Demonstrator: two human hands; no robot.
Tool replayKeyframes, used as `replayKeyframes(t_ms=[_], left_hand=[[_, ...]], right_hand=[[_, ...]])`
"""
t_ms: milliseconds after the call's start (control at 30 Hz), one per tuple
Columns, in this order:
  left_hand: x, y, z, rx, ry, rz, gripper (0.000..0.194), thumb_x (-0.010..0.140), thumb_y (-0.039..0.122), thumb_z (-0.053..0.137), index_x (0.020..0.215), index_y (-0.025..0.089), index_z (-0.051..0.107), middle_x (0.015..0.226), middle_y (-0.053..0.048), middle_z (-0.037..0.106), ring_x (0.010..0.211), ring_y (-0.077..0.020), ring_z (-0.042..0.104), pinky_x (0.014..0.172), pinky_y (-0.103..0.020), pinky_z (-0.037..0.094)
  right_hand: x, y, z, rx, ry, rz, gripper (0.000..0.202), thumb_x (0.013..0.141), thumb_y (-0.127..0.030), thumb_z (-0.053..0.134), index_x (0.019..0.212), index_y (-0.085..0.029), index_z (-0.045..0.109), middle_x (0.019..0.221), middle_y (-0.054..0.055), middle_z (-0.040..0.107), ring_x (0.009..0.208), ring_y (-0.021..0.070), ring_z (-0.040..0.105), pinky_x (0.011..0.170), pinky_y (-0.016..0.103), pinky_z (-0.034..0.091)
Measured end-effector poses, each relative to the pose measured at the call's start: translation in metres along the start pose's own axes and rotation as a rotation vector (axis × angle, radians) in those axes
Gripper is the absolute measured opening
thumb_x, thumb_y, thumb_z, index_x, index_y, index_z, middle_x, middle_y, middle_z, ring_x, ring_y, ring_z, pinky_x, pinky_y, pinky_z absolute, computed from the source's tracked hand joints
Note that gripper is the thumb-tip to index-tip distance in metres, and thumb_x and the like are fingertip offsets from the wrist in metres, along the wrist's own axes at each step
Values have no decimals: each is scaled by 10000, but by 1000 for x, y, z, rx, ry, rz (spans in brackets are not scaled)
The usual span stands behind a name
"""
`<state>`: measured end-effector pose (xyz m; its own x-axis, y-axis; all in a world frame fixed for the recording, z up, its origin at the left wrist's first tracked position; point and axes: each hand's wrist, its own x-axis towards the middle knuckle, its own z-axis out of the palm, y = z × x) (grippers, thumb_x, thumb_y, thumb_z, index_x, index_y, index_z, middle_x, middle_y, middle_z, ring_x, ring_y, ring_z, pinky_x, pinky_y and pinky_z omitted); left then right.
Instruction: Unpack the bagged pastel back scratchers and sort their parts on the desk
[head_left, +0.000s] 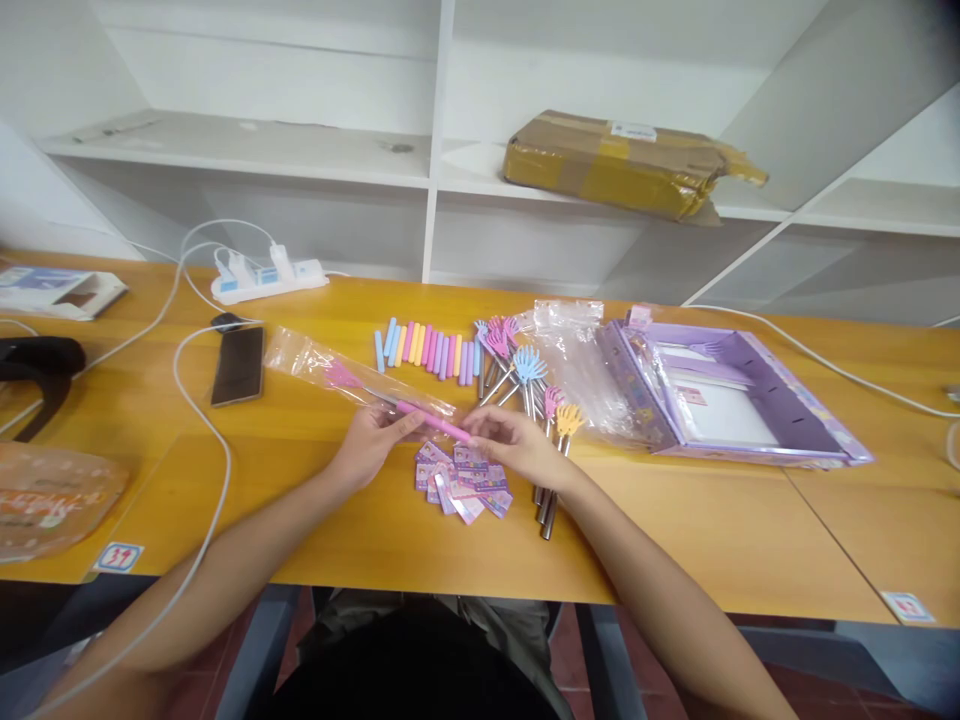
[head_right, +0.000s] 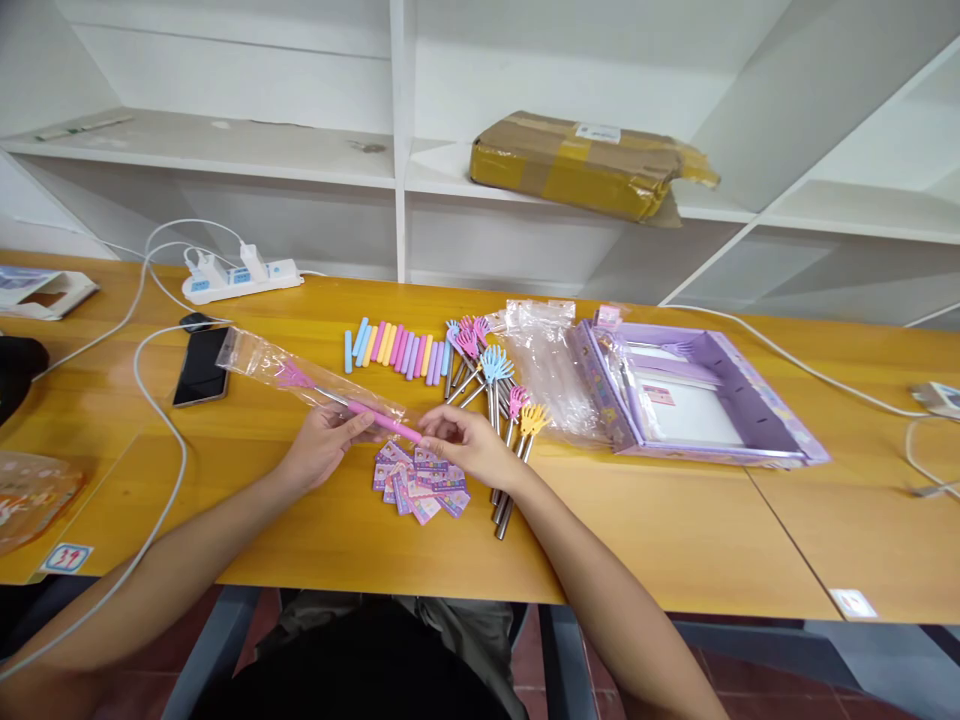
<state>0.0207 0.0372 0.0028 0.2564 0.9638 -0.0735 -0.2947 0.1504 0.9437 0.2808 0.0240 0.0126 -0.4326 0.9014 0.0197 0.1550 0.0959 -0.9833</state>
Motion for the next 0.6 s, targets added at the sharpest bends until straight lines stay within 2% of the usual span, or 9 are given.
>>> replayKeyframes(t_ms=[300, 433, 467, 567, 600], left_hand=[[-10, -9, 10, 89, -81, -61, 363, 754, 437, 944, 934, 148, 816, 936, -86, 819, 858, -239, 774, 815, -373, 662], [-8, -6, 8, 36, -73, -51, 361, 791, 451, 924, 943, 144, 809, 922, -95, 818, 833, -232, 777, 791, -358, 663], [-7, -5, 7, 9, -73, -53, 356, 808, 456, 912, 943, 145, 804, 924, -99, 819, 836, -235, 781, 784, -359, 664], [-4, -1, 4, -74, -55, -70, 343, 832, 444, 899, 967, 152, 781, 967, -100, 823, 883, -251, 793, 759, -367, 673], [-3, 1, 3, -95, -40, -75, 348, 825, 440, 906, 972, 153, 774, 977, -96, 821, 894, -254, 795, 742, -364, 675]], right_hand=[[1, 2, 11, -77, -30, 11, 420, 909, -541, 796, 1092, -172, 714, 775, -26, 614, 670, 118, 527, 611, 245, 433], [-1, 3, 10, -85, -32, -29, 418, 933, -541, 776, 1150, -196, 685, 869, -4, 652, 732, 132, 586, 663, 255, 491], [-2, 3, 9, -74, -41, -56, 462, 914, -533, 802, 1217, -214, 657, 936, 5, 664, 758, 136, 610, 688, 262, 519], [-4, 5, 5, -68, -60, -177, 768, 818, -460, 918, 1446, -296, 508, 1131, 26, 632, 777, 134, 641, 726, 297, 583], [-4, 6, 4, -93, -48, -228, 799, 828, -424, 918, 1485, -316, 476, 1162, 33, 612, 765, 130, 636, 736, 312, 594]])
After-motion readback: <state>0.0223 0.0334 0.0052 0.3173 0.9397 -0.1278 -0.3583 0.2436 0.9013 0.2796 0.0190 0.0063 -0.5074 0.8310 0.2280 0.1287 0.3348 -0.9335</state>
